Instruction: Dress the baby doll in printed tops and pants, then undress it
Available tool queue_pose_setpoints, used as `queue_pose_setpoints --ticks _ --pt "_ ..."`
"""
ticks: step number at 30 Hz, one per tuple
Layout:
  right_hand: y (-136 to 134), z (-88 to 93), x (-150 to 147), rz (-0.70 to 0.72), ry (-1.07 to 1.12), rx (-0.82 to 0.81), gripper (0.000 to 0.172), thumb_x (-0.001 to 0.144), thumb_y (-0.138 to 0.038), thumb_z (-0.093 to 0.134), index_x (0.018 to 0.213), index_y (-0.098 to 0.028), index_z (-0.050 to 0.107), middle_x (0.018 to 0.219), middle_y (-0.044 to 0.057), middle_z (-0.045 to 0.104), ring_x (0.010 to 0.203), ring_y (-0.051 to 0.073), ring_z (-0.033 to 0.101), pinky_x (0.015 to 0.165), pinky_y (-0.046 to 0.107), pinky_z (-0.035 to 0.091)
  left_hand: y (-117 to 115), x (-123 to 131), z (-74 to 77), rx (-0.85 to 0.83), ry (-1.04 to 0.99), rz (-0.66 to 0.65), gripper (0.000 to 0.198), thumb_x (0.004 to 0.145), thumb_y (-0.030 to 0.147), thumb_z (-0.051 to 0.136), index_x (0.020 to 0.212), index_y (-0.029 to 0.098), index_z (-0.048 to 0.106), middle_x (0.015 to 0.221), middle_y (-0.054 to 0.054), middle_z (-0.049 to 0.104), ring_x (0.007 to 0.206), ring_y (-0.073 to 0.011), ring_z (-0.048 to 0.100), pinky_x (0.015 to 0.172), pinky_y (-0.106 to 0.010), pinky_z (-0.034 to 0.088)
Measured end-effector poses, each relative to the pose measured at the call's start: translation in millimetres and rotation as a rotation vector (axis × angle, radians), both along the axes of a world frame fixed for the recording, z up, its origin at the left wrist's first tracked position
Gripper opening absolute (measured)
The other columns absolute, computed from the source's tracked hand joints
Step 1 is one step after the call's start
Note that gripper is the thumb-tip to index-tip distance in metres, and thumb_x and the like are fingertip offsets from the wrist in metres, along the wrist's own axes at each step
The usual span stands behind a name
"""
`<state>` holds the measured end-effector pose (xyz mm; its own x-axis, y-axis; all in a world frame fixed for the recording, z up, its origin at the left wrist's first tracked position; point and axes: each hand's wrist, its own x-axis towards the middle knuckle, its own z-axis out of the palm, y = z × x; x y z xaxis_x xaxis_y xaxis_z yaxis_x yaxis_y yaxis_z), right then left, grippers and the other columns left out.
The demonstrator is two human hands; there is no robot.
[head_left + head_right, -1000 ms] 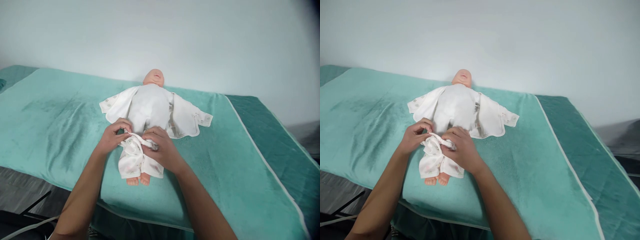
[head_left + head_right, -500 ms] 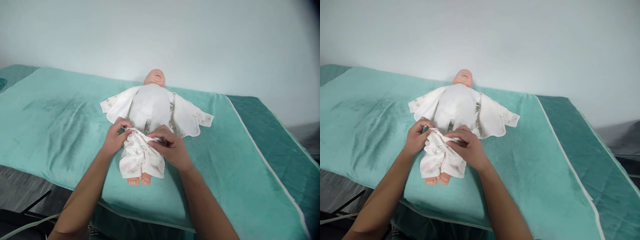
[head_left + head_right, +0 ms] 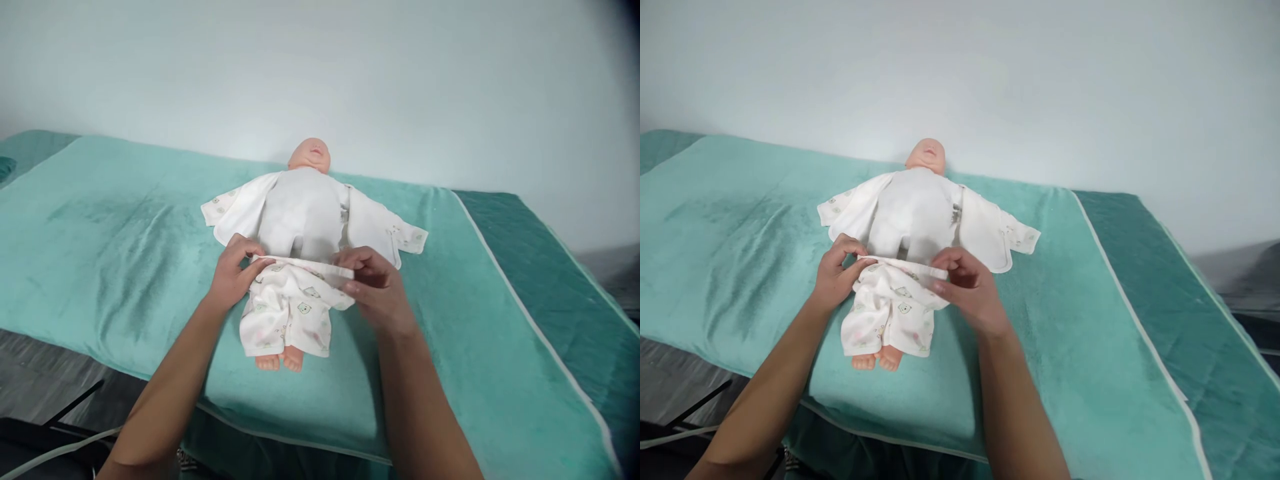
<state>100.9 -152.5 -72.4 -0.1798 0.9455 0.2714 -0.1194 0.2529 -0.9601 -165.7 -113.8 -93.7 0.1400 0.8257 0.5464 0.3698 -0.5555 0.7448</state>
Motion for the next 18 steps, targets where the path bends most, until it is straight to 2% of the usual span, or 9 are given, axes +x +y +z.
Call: queue_pose_setpoints --ticks 3,7,10,12,15,18 --pt "4 -4.2 13 -0.068 0.039 -0.021 0.048 0.073 -0.060 0.088 0.090 -0.025 0.060 0.081 0.002 0.056 0.076 0.018 0.056 0.065 0.030 0.048 1 -2 2.5 -0.035 0.053 -0.001 0.021 0.090 0.038 0.073 0.079 0.021 0.066 0.075 0.000 0.061 0.077 -0.0164 0.052 0.072 -0.031 0.043" --pt "13 -7.7 16 -0.144 0.181 -0.113 0.039 0.074 -0.049 0.088 0.095 -0.026 0.063 0.075 -0.002 0.046 0.059 0.011 0.042 0.050 0.023 0.034 4 -4 4.7 -0.163 0.087 0.014 0.027 0.092 0.039 0.069 0.073 0.020 0.062 0.072 0.000 0.056 0.075 -0.0156 0.050 0.070 -0.030 0.039" --pt "20 -9.4 11 -0.216 0.346 -0.189 0.032 0.075 -0.039 0.087 0.094 -0.026 0.065 0.075 -0.003 0.048 0.061 0.010 0.044 0.053 0.020 0.038 6 -7 8.1 -0.295 0.106 0.001 0.033 0.093 0.041 0.065 0.070 0.019 0.057 0.073 0.001 0.052 0.074 -0.0141 0.049 0.071 -0.029 0.037" --pt "23 -11.0 6 -0.249 0.426 -0.245 0.031 0.074 -0.037 0.087 0.094 -0.026 0.065 0.077 -0.003 0.052 0.064 0.010 0.048 0.056 0.020 0.041 6 -11 11.3 -0.399 0.096 -0.056 0.036 0.093 0.045 0.065 0.070 0.018 0.055 0.075 0.001 0.051 0.073 -0.0131 0.047 0.069 -0.029 0.036" --pt "25 -14.7 -1 -0.251 0.452 -0.304 0.031 0.072 -0.035 0.087 0.091 -0.025 0.065 0.073 -0.004 0.052 0.061 0.010 0.048 0.055 0.020 0.041 7 -21 15.2 -0.565 0.054 -0.209 0.035 0.091 0.047 0.069 0.076 0.018 0.056 0.077 0.002 0.050 0.072 -0.0124 0.044 0.066 -0.028 0.034" --pt "25 -19.3 -5 -0.198 0.394 -0.304 0.028 0.074 -0.037 0.086 0.090 -0.025 0.067 0.070 -0.004 0.051 0.058 0.009 0.044 0.053 0.020 0.037 9 -29 14.0 -0.582 -0.029 -0.365 0.031 0.089 0.045 0.072 0.082 0.019 0.058 0.082 0.001 0.050 0.076 -0.0128 0.045 0.068 -0.027 0.035"
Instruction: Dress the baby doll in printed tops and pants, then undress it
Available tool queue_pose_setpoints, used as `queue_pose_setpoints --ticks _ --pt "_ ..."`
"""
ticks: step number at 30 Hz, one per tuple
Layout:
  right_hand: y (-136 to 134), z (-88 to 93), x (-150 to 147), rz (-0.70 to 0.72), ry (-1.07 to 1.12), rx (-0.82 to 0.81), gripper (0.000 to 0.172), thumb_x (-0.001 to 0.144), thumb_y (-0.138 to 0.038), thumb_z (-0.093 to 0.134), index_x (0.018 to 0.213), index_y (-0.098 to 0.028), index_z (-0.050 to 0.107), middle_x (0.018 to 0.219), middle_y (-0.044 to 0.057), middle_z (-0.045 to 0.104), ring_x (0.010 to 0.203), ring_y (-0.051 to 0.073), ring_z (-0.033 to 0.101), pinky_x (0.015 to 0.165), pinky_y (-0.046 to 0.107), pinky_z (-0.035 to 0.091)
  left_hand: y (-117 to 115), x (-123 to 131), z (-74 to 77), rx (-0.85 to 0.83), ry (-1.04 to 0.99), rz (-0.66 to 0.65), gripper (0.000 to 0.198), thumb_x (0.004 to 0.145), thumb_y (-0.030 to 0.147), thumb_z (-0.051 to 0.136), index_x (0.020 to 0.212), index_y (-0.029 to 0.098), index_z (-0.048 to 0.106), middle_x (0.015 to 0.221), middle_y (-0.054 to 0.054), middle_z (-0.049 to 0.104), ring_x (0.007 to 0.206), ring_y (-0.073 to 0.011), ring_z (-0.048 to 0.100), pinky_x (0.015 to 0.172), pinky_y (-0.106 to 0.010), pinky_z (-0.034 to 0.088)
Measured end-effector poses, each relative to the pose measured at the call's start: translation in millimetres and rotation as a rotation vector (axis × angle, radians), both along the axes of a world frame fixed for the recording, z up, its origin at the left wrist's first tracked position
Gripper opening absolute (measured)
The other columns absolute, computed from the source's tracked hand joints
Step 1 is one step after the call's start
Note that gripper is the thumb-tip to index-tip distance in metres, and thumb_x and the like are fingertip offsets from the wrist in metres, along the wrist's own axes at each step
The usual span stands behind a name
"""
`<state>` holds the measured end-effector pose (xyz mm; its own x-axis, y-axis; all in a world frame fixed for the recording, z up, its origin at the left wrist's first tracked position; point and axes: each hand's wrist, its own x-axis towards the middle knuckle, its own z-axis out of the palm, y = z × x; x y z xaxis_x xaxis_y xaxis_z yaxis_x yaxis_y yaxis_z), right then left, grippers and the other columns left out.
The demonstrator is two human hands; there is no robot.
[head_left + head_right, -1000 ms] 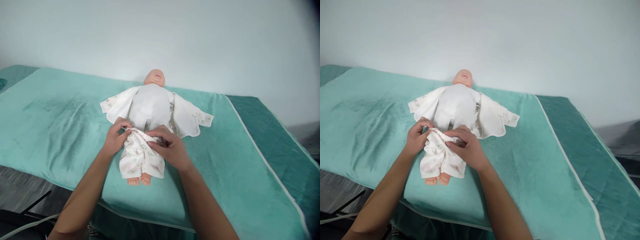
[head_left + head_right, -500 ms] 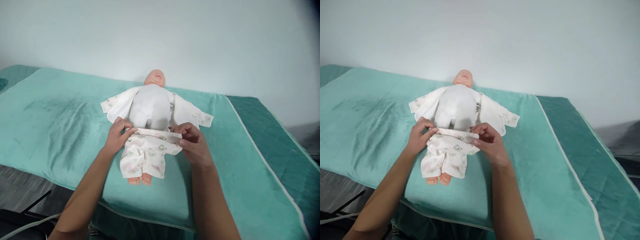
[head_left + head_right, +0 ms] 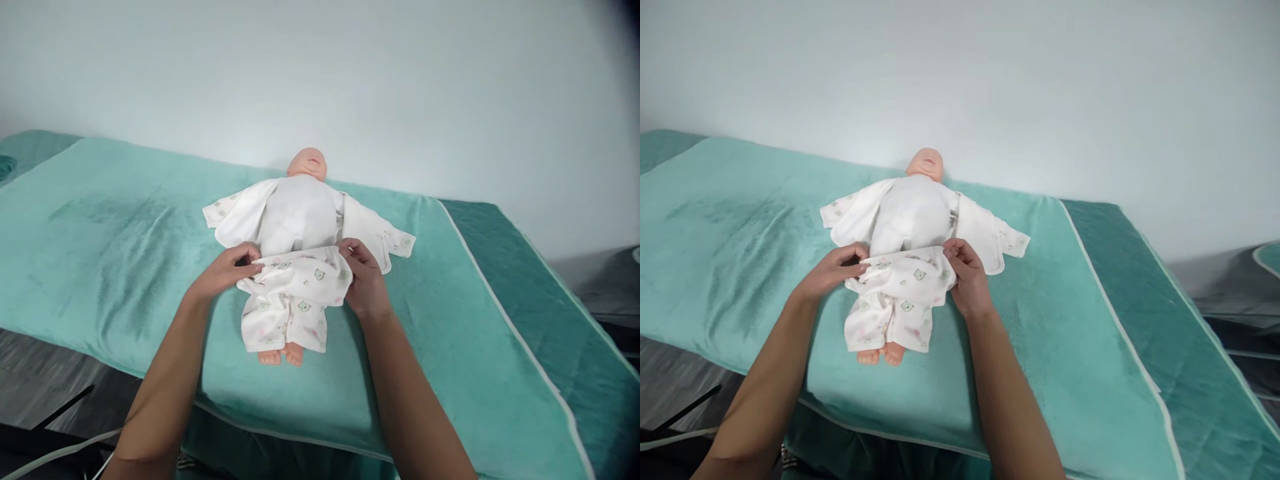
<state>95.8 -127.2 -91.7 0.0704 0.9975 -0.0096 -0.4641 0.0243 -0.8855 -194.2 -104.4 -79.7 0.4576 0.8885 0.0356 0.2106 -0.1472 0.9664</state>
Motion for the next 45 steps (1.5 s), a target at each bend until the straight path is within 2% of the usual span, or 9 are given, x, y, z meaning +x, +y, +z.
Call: queue_pose_setpoints --ticks 7,11,15,19,23,29,34,38,45 --pt "3 -7.4 3 0.060 -0.340 0.131 0.032 0.073 -0.033 0.088 0.097 -0.023 0.069 0.092 0.001 0.063 0.079 0.014 0.055 0.066 0.025 0.043 7 13 -16.6 0.287 -0.220 0.211 0.022 0.091 0.038 0.072 0.085 0.019 0.061 0.139 -0.011 0.059 0.128 -0.0230 0.056 0.101 -0.033 0.044" --pt "10 -9.0 -3 -0.102 -0.502 0.144 0.036 0.072 -0.040 0.086 0.096 -0.022 0.067 0.083 -0.001 0.057 0.074 0.013 0.050 0.065 0.026 0.040 16 26 -14.8 0.271 -0.185 0.369 0.021 0.096 0.040 0.065 0.089 0.021 0.057 0.110 -0.006 0.071 0.102 -0.0183 0.065 0.086 -0.030 0.046" --pt "14 -10.7 -11 -0.240 -0.710 0.215 0.028 0.083 -0.043 0.076 0.091 -0.021 0.062 0.080 -0.001 0.054 0.072 0.014 0.048 0.067 0.029 0.041 39 40 -9.5 0.335 -0.100 0.511 0.019 0.095 0.039 0.063 0.088 0.023 0.057 0.073 0.003 0.055 0.071 -0.0135 0.050 0.069 -0.027 0.038" --pt "20 -14.9 -11 -0.517 -0.888 0.326 0.023 0.093 -0.042 0.066 0.090 -0.021 0.057 0.087 0.001 0.055 0.077 0.015 0.050 0.071 0.030 0.043 61 53 -12.5 0.318 -0.175 0.510 0.020 0.095 0.040 0.063 0.088 0.023 0.053 0.069 0.004 0.045 0.067 -0.0137 0.044 0.066 -0.027 0.036" --pt "35 -19.2 -6 -0.642 -0.882 0.228 0.032 0.095 -0.054 0.060 0.094 -0.022 0.054 0.088 0.002 0.055 0.077 0.015 0.052 0.070 0.029 0.046 66 58 -19.7 0.257 -0.208 0.493 0.023 0.094 0.042 0.064 0.088 0.023 0.052 0.070 0.004 0.043 0.066 -0.0135 0.041 0.065 -0.027 0.034" --pt "62 -15.3 -5 -0.574 -0.876 0.255 0.034 0.094 -0.056 0.059 0.094 -0.023 0.052 0.089 0.004 0.056 0.078 0.017 0.053 0.072 0.031 0.048 60 49 -10.1 0.148 -0.094 0.395 0.030 0.095 0.047 0.060 0.082 0.021 0.052 0.077 0.002 0.048 0.075 -0.0133 0.044 0.070 -0.027 0.035" --pt "65 -16.3 2 -0.351 -0.738 0.078 0.044 0.086 -0.065 0.064 0.088 -0.022 0.053 0.079 0.000 0.055 0.070 0.015 0.050 0.064 0.028 0.044 53 33 -0.4 -0.133 -0.061 0.238 0.043 0.094 0.058 0.058 0.075 0.020 0.049 0.069 0.003 0.038 0.061 -0.0107 0.032 0.054 -0.025 0.025" --pt "50 -11.7 16 -0.083 -0.645 -0.001 0.047 0.084 -0.066 0.069 0.081 -0.020 0.057 0.071 -0.002 0.054 0.064 0.012 0.046 0.055 0.025 0.037 52 22 -5.7 -0.309 -0.190 0.132 0.023 0.081 0.037 0.073 0.093 0.020 0.064 0.076 0.001 0.055 0.061 -0.0099 0.046 0.052 -0.021 0.033" --pt "30 4.0 29 0.298 -0.496 -0.001 0.037 0.066 -0.029 0.085 0.098 -0.019 0.070 0.093 0.003 0.072 0.081 0.019 0.063 0.068 0.029 0.052 51 17 -7.2 -0.385 -0.198 -0.005 0.052 0.064 0.011 0.072 0.114 0.019 0.067 0.092 -0.005 0.072 0.071 -0.0142 0.064 0.054 -0.021 0.049"
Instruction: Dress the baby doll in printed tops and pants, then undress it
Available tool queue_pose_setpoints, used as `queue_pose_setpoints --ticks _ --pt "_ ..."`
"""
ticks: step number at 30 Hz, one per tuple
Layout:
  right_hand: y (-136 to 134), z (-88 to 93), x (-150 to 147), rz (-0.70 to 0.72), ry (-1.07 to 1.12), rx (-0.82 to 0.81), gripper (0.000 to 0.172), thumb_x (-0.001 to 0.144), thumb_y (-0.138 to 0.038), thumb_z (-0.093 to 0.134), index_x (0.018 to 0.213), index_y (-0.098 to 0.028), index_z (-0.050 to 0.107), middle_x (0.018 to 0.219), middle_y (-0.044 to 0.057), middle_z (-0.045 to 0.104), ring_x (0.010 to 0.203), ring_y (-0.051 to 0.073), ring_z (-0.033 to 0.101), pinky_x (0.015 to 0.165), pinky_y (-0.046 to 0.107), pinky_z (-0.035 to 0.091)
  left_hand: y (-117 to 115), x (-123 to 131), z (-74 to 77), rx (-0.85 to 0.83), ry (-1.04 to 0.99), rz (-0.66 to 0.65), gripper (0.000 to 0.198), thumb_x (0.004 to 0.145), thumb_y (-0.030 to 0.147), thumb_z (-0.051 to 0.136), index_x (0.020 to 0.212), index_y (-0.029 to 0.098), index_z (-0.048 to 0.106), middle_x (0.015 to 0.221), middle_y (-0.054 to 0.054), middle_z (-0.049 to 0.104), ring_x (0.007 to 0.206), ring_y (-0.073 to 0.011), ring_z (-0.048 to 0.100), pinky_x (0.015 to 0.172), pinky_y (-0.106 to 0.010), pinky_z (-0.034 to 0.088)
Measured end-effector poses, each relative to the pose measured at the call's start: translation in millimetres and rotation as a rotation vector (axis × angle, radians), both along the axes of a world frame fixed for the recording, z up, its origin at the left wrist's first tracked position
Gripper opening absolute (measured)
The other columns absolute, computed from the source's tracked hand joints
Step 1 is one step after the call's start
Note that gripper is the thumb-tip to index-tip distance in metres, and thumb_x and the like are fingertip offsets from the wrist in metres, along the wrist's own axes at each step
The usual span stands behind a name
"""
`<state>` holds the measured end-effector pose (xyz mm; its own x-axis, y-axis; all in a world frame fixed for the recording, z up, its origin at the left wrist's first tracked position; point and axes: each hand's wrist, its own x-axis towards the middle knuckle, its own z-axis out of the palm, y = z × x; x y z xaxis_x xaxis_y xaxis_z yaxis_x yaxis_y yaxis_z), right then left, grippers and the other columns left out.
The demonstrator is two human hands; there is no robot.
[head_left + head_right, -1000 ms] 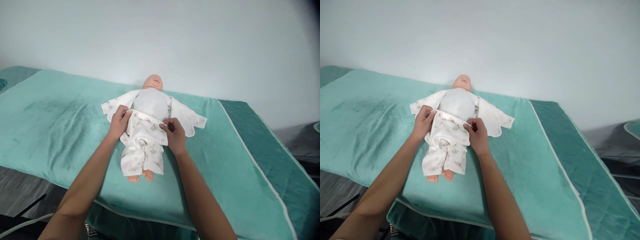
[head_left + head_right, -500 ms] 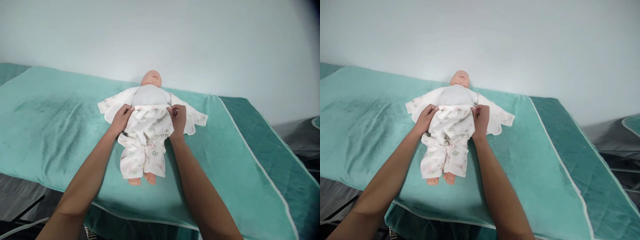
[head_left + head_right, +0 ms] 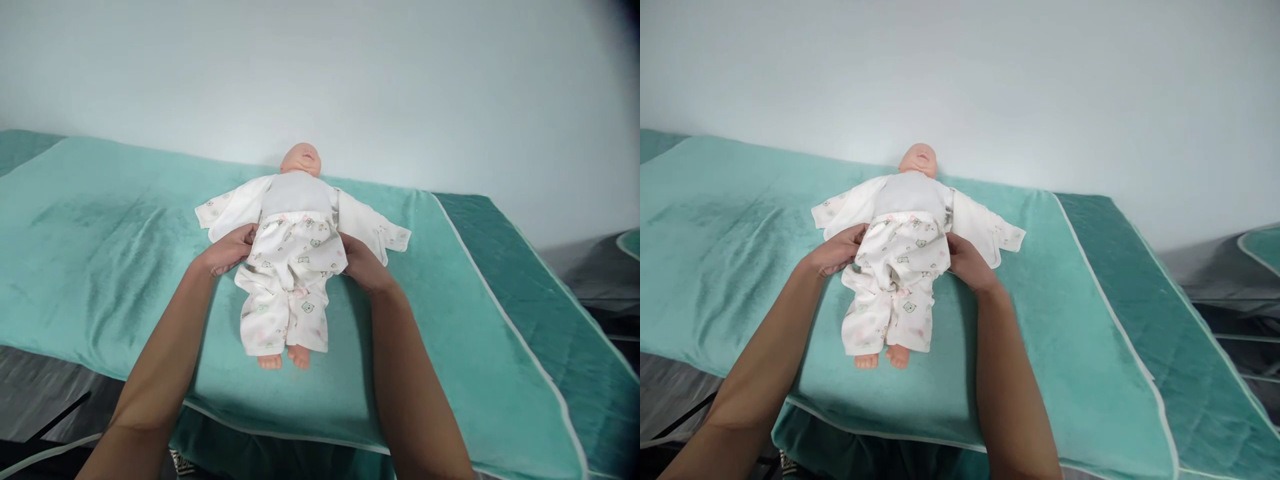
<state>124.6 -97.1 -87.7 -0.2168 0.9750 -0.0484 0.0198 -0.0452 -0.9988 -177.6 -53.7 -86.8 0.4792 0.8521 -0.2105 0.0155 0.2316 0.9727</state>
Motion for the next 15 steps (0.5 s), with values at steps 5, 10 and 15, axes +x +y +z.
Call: queue_pose_setpoints --ticks 5,10,15 --pt "-1 -2.6 -2 0.003 0.015 0.000 0.028 0.069 -0.029 0.084 0.093 -0.018 0.075 0.085 0.003 0.072 0.081 0.021 0.065 0.074 0.035 0.057 -2 5 3.7 0.048 -0.046 -0.024 0.051 0.057 0.011 0.073 0.108 0.015 0.072 0.091 -0.008 0.076 0.072 -0.0207 0.068 0.053 -0.025 0.048" --pt "-2 -8.7 -17 -0.165 0.102 0.005 0.040 0.066 -0.042 0.089 0.098 -0.020 0.075 0.091 0.004 0.074 0.085 0.023 0.069 0.071 0.035 0.060 -4 7 -0.2 0.074 -0.124 0.026 0.051 0.060 0.016 0.076 0.110 0.016 0.072 0.094 -0.007 0.075 0.084 -0.0244 0.070 0.060 -0.026 0.048" --pt "3 -11.5 -34 -0.315 0.231 0.033 0.051 0.060 -0.052 0.092 0.098 -0.023 0.073 0.098 0.006 0.075 0.093 0.027 0.070 0.071 0.038 0.061 -11 20 1.9 0.167 -0.150 0.160 0.035 0.064 0.026 0.079 0.096 0.018 0.067 0.087 -0.004 0.068 0.084 -0.0215 0.065 0.063 -0.027 0.047"
